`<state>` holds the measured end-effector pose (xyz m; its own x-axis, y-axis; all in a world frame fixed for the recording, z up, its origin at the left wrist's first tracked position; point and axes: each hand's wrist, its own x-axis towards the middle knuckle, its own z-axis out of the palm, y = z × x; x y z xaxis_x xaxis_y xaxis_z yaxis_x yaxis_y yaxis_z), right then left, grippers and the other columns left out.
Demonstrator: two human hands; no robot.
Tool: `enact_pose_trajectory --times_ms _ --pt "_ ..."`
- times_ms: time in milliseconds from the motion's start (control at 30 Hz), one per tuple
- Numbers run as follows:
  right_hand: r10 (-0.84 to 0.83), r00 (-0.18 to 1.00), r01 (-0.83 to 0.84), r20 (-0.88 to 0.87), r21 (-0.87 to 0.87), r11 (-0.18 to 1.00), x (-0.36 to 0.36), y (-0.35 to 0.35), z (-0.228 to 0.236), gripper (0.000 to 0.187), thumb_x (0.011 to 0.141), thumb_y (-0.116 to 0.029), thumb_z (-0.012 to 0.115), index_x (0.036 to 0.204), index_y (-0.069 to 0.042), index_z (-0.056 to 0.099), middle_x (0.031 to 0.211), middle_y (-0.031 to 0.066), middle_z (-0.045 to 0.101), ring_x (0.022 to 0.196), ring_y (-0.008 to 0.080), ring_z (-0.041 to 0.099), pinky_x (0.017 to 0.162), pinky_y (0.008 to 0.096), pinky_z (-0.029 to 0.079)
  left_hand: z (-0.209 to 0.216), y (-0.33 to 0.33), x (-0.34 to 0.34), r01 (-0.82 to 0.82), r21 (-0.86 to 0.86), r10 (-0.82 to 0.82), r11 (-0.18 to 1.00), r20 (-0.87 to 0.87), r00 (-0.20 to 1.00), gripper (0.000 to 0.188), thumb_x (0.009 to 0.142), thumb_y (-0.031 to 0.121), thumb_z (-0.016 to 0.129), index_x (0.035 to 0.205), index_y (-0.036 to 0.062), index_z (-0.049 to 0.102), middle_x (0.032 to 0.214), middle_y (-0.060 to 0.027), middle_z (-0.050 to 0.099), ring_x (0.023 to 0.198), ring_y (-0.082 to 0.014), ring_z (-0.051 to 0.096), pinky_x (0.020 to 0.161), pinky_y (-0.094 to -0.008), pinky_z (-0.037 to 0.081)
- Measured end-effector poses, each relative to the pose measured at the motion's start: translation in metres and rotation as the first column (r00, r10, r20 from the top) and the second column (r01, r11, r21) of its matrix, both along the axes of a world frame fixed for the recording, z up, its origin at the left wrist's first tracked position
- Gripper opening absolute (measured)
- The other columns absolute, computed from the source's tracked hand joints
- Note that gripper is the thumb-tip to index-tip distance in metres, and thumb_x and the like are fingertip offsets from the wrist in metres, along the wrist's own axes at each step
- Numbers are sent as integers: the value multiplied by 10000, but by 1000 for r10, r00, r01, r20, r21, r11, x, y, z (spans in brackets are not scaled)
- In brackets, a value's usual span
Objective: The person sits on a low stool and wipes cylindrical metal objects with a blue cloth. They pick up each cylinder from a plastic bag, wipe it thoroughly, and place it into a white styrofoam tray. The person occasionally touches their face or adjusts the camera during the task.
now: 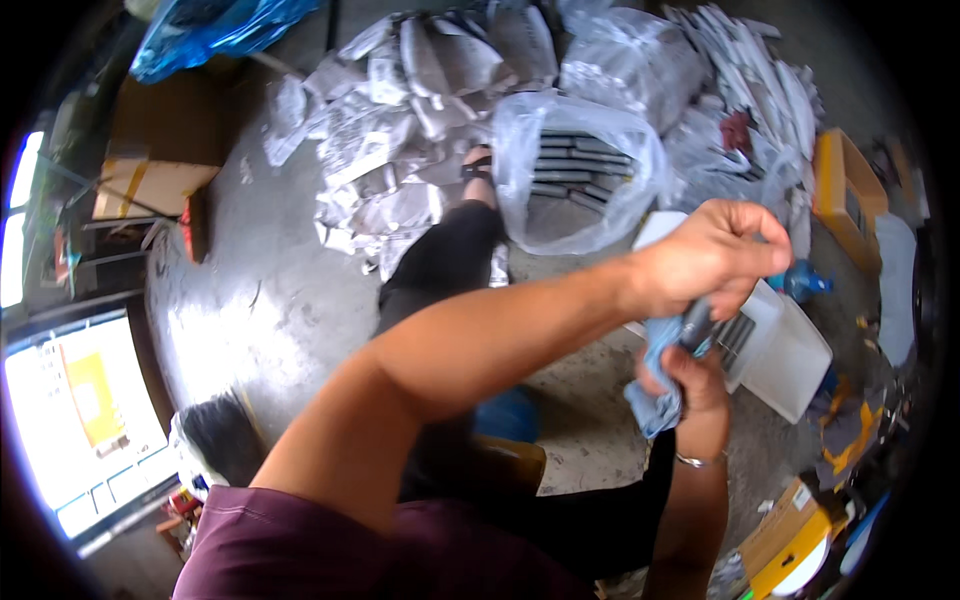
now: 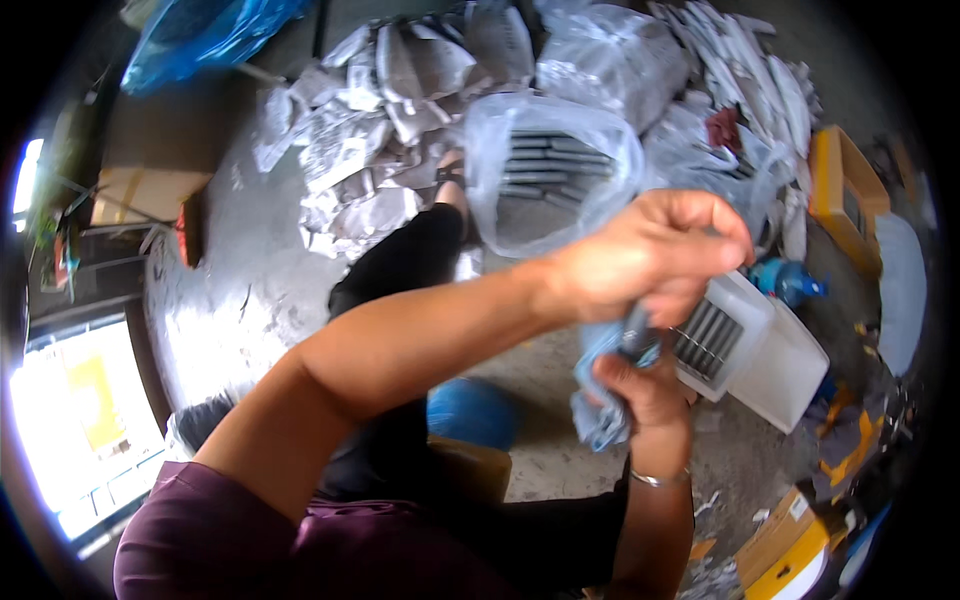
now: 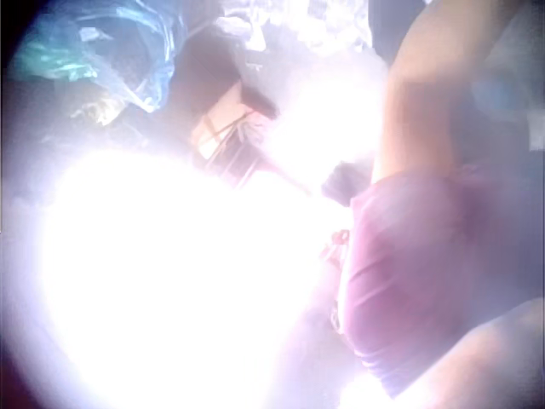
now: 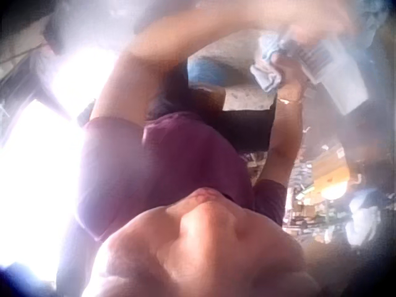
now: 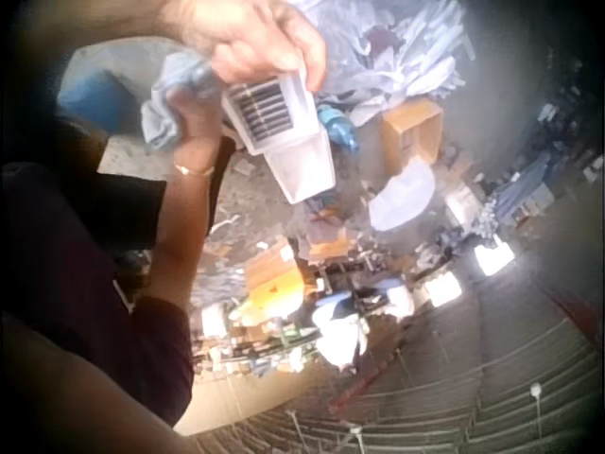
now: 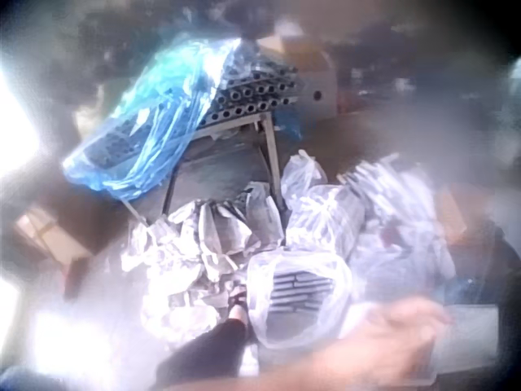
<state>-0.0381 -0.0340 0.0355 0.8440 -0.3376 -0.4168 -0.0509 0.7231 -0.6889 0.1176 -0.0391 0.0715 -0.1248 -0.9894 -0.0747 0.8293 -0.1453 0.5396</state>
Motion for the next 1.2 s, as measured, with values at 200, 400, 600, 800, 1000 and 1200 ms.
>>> enact_pose_trajectory --times_ms 200,400,600,800,1000,1200 --pt "-156 950 -1 -270 -504 864 18 -9 1 326 739 -169 774 919 -5 558 736 88 600 576 187 576 545 310 467 2 -1 6 -305 139 219 942 435 873 249 902 213 628 1038 9 583 517 5 444 423 -89 413 416 -234 340" --pt "-327 881 -47 -342 -750 659 29 -5 -8 210 782 -130 712 858 12 579 664 40 613 595 150 580 579 314 470 -6 -9 0 -459 337 334 822 369 868 207 915 191 609 963 1 544 532 30 395 446 -81 381 440 -239 333" --pt "21 992 -43 126 176 983 5 7 11 262 768 -183 761 823 -37 550 614 54 526 473 128 488 410 254 387 8 5 14 154 -125 -169 980 -119 978 265 948 222 561 1097 3 543 508 61 355 380 -40 326 368 -200 315" --pt "-389 839 -180 -381 -868 462 23 -8 -9 312 790 -177 743 956 19 564 701 47 584 593 124 542 594 314 479 -7 -14 1 -571 356 401 740 448 799 179 892 179 613 921 11 560 560 -3 432 497 -122 412 489 -286 371" --pt "-126 953 -23 -276 -480 877 15 -6 -1 207 817 -132 708 903 -18 557 688 12 569 569 93 520 518 243 419 -3 -8 9 -330 217 283 919 221 933 144 910 209 603 904 68 573 544 53 365 445 -71 314 441 -253 319" --pt "48 962 -156 270 398 904 1 4 19 485 783 -382 752 982 -21 496 619 22 438 465 62 373 397 201 281 3 -6 17 -58 -23 54 998 -145 988 428 957 373 511 1200 21 525 518 82 319 387 -22 289 364 -191 313"
